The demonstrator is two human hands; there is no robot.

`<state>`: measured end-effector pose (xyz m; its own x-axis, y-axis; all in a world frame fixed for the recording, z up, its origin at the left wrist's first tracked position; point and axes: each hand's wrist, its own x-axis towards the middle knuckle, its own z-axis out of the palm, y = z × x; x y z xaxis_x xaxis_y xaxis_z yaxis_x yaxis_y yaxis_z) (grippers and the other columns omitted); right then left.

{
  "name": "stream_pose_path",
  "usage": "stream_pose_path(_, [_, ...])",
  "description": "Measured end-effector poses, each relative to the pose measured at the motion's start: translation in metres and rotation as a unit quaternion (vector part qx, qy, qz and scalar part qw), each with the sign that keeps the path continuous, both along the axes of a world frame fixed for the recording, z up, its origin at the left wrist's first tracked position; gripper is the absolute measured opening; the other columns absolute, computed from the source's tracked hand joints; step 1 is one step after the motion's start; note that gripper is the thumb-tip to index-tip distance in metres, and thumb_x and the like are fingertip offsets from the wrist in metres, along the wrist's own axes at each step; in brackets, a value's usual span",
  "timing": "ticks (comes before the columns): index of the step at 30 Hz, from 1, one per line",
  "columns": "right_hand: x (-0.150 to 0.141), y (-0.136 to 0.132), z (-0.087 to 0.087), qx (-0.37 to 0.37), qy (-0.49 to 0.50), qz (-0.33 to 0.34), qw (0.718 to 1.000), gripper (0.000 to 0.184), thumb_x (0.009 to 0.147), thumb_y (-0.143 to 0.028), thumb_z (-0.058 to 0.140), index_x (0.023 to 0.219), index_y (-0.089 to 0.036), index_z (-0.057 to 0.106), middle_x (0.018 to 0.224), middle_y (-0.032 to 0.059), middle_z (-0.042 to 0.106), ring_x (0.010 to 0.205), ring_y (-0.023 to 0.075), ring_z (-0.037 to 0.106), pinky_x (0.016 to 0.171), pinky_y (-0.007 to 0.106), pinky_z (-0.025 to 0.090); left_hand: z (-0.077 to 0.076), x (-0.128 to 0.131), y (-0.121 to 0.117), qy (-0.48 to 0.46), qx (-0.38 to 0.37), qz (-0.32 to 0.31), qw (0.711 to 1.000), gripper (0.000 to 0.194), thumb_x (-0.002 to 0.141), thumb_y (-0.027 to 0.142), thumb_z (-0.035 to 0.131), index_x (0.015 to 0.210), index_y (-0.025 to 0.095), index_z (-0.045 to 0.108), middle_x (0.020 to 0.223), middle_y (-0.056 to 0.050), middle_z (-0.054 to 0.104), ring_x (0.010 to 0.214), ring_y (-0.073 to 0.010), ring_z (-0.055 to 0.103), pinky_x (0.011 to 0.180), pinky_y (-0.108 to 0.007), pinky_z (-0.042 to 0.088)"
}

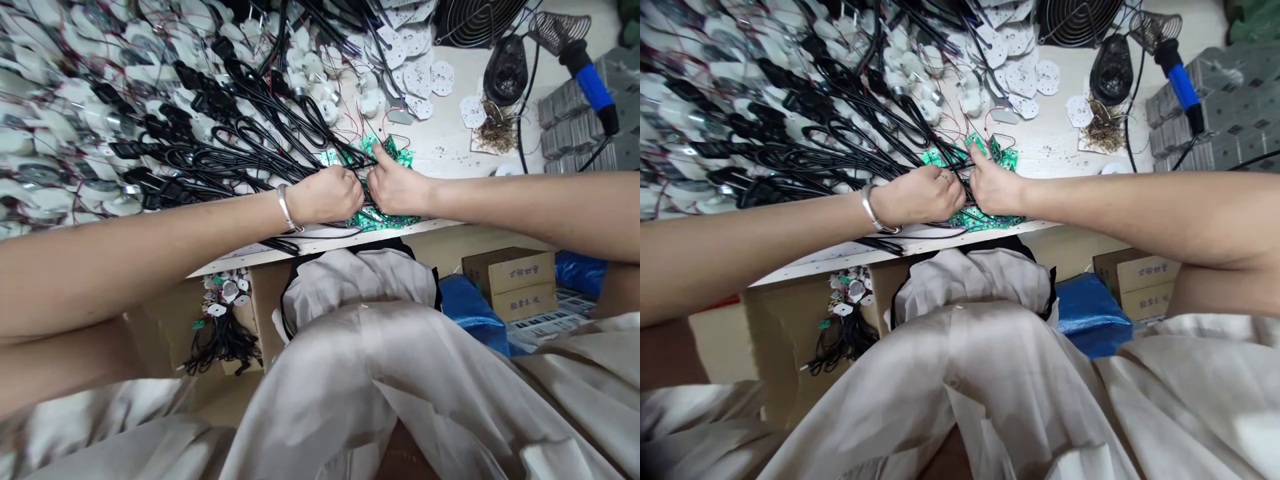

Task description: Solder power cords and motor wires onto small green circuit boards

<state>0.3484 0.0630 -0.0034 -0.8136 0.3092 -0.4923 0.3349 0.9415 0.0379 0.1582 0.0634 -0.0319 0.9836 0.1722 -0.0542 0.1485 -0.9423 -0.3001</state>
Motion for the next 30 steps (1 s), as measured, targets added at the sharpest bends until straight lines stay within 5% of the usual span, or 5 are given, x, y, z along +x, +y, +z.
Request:
stream_pose_path(9, [-0.017, -0.011, 0.015, -0.048, -0.05, 0.047, 0.997, 0.047, 0.1, -0.022, 0.023, 0.106, -0.012, 0.069, 0.091, 0.006, 0.067, 0.111, 0.0276, 0.056, 0.118, 0.078, 0.019, -0.002, -0.001, 0.001, -0.004, -0.052, 0.012, 0.999, 0.032, 0.093, 0.005, 0.043, 0.086, 0.007, 0.073, 0.076, -0.018, 0.071, 0.068, -0.0247, 0.06, 0.06, -0.034, 0.027])
stream_pose_path(17, [-0.013, -0.018, 0.019, 0.13, -0.062, -0.055, 0.988, 0.038, 0.093, -0.013, 0.04, 0.114, -0.012, 0.072, 0.104, 0.0105, 0.075, 0.101, 0.0275, 0.065, 0.112, 0.076, 0.038, 0.006, 0.001, 0.002, -0.004, -0.019, 0.063, 0.998, 0.029, 0.098, 0.011, 0.043, 0.091, 0.01, 0.072, 0.082, -0.013, 0.072, 0.08, -0.0254, 0.066, 0.068, -0.037, 0.042])
stream_pose_path(21, [0.017, 0.0, 0.029, 0.026, 0.018, -0.188, 0.982, 0.036, 0.092, -0.02, 0.047, 0.118, -0.012, 0.072, 0.108, 0.0145, 0.077, 0.103, 0.0298, 0.069, 0.108, 0.068, 0.046, 0.028, -0.059, -0.024, -0.082, -0.065, 0.17, 0.98, 0.032, 0.104, 0.032, 0.047, 0.12, 0.013, 0.066, 0.117, -0.012, 0.073, 0.108, -0.0267, 0.067, 0.093, -0.042, 0.053])
stream_pose_path(24, [0.022, 0.023, 0.03, -0.038, 0.23, -0.295, 0.927, 0.041, 0.095, -0.033, 0.047, 0.125, -0.017, 0.071, 0.119, 0.0126, 0.075, 0.114, 0.0303, 0.068, 0.106, 0.055, 0.051, 0.036, -0.127, -0.059, -0.156, -0.118, 0.295, 0.935, 0.04, 0.103, 0.037, 0.048, 0.133, 0.013, 0.059, 0.132, -0.013, 0.067, 0.123, -0.0261, 0.062, 0.104, -0.042, 0.053])
stream_pose_path(30, [-0.043, 0.049, -0.008, -0.069, 0.267, -0.409, 0.87, 0.045, 0.097, -0.044, 0.047, 0.122, -0.016, 0.071, 0.117, 0.0146, 0.074, 0.113, 0.0315, 0.067, 0.102, 0.052, 0.051, 0.008, -0.19, -0.089, -0.144, -0.121, 0.419, 0.889, 0.05, 0.098, 0.024, 0.05, 0.148, 0.026, 0.051, 0.164, -0.01, 0.041, 0.153, -0.0333, 0.036, 0.125, -0.063, 0.028])
